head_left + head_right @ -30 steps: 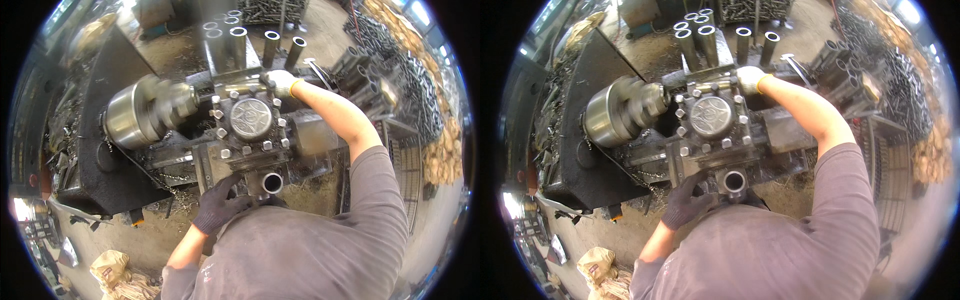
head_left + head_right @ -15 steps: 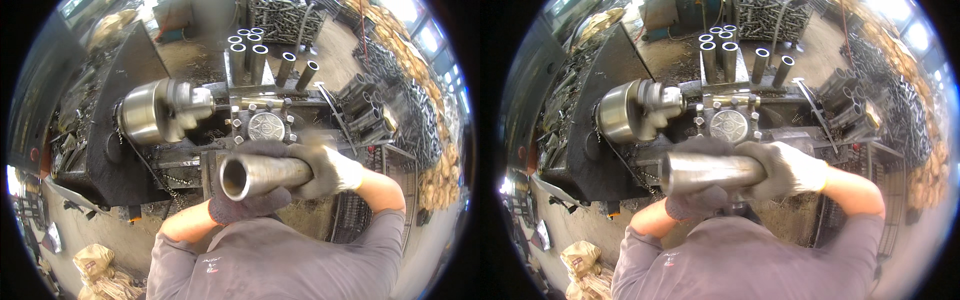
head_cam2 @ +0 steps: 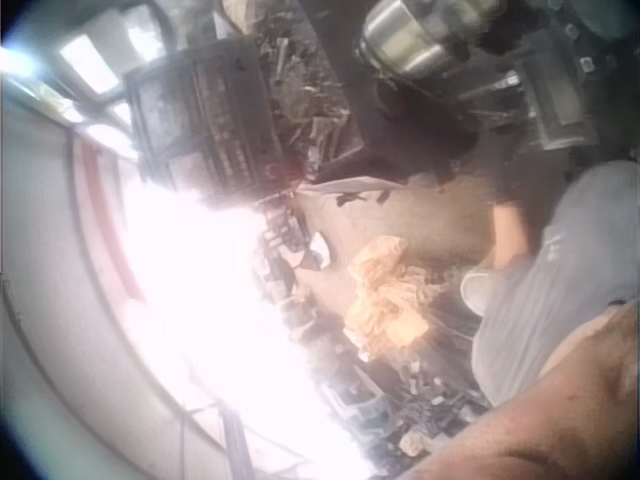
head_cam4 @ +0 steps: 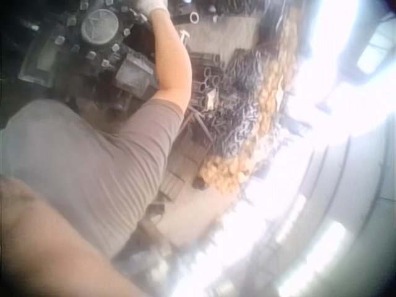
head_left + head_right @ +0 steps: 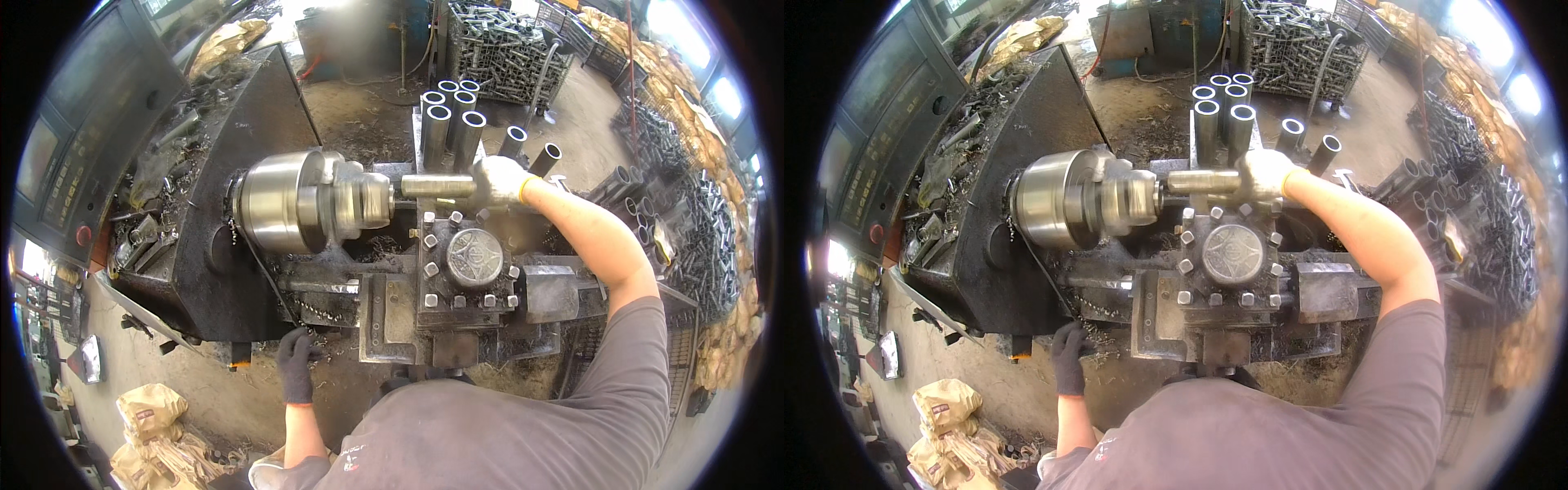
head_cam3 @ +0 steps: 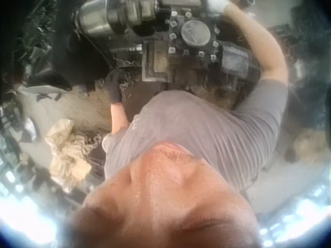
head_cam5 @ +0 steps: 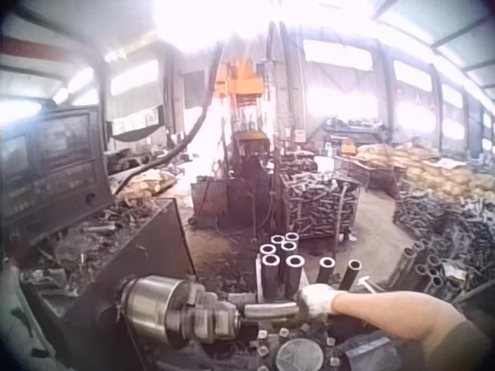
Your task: The person repeatedly loads metal tubes into a lathe chuck, secures them, and removes them after machining. They place the processed tubes into a nearby metal basket. The cycle of loading, machining, and unloading continues throughout the clip.
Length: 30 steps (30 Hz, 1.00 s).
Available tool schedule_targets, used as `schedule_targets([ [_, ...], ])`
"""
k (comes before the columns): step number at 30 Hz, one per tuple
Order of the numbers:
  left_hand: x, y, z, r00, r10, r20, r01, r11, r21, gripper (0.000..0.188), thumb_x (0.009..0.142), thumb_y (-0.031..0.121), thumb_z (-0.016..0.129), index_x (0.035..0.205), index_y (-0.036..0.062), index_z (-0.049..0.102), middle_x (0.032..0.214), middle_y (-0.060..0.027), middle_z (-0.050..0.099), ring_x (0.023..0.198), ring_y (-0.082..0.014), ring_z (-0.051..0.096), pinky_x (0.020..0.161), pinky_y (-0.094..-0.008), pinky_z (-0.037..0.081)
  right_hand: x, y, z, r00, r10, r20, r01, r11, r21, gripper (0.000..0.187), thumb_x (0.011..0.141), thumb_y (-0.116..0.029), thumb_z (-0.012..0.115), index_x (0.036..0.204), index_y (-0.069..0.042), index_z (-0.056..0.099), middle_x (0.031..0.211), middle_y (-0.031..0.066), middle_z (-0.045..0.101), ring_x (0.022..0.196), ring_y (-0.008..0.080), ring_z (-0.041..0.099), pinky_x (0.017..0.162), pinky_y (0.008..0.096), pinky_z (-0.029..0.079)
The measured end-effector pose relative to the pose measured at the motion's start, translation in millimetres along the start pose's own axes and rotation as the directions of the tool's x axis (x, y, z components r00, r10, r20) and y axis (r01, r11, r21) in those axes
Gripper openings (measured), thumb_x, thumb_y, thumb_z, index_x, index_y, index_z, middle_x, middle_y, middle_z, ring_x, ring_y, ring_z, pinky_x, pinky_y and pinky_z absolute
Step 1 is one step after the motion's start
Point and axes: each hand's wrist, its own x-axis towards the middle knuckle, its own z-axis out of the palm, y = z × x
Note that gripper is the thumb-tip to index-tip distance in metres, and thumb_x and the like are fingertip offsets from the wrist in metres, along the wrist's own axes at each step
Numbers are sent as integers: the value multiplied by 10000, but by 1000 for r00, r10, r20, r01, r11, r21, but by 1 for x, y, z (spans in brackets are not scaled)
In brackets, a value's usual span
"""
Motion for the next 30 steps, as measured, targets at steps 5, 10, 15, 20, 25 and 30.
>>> schedule_targets([
  [5, 5, -75, -77, 878, -174, -446, 55, 962, -267, 237, 1032, 278, 679, 1129, 61, 680, 938, -85, 697, 711, -157, 656, 627, -314, 569, 21, 14, 46, 991, -133, 19, 130, 985, 115, 484, 777, -428, 859, 984, 3, 781, 913, 211, 782, 849, 366, 766, 786, 460, 604],
  [10, 32, -109, -151, 763, -228, -605, -85, 892, -443, 381, 1063, 485, 632, 1020, 107, 652, 798, -49, 617, 640, -185, 575, 581, -352, 496, 37, 24, 72, 978, -206, -17, 205, 955, 214, 453, 798, -392, 852, 967, 18, 761, 876, 218, 765, 819, 370, 753, 758, 463, 589],
  [15, 41, -112, -193, 815, -275, -511, -28, 861, -508, 564, 1056, 680, 546, 887, 146, 606, 749, -33, 552, 594, -193, 488, 577, -383, 437, 43, 22, 78, 962, -268, -54, 272, 923, 273, 490, 818, -406, 862, 1008, 32, 752, 917, 214, 772, 842, 371, 748, 759, 460, 582],
  [20, 37, -103, -196, 846, -353, -399, 54, 802, -595, 613, 1056, 719, 489, 805, 166, 576, 671, -3, 489, 542, -181, 401, 537, -363, 358, 41, 9, 61, 969, -245, 26, 213, 887, 410, 541, 825, -425, 877, 1063, 40, 740, 975, 239, 770, 875, 365, 755, 804, 455, 590],
  [25, 36, -84, -200, 805, -494, -329, 152, 707, -691, 591, 1046, 718, 491, 726, 221, 497, 592, 50, 396, 484, -159, 320, 485, -351, 273, 57, -17, 47, 956, -196, 217, 125, 945, 302, 599, 977, -278, 759, 1475, -4, 569, 1058, 179, 772, 958, 275, 751, 831, 433, 592],
  [30, 44, -88, -215, 806, -539, -244, 255, 689, -678, 483, 1078, 590, 535, 745, 246, 474, 592, 62, 358, 474, -135, 300, 475, -318, 249, 110, -73, 34, 880, -162, 446, -271, 600, 752, 900, 963, -263, 793, 1690, -78, 295, 1127, 162, 719, 975, 288, 722, 823, 412, 676],
])
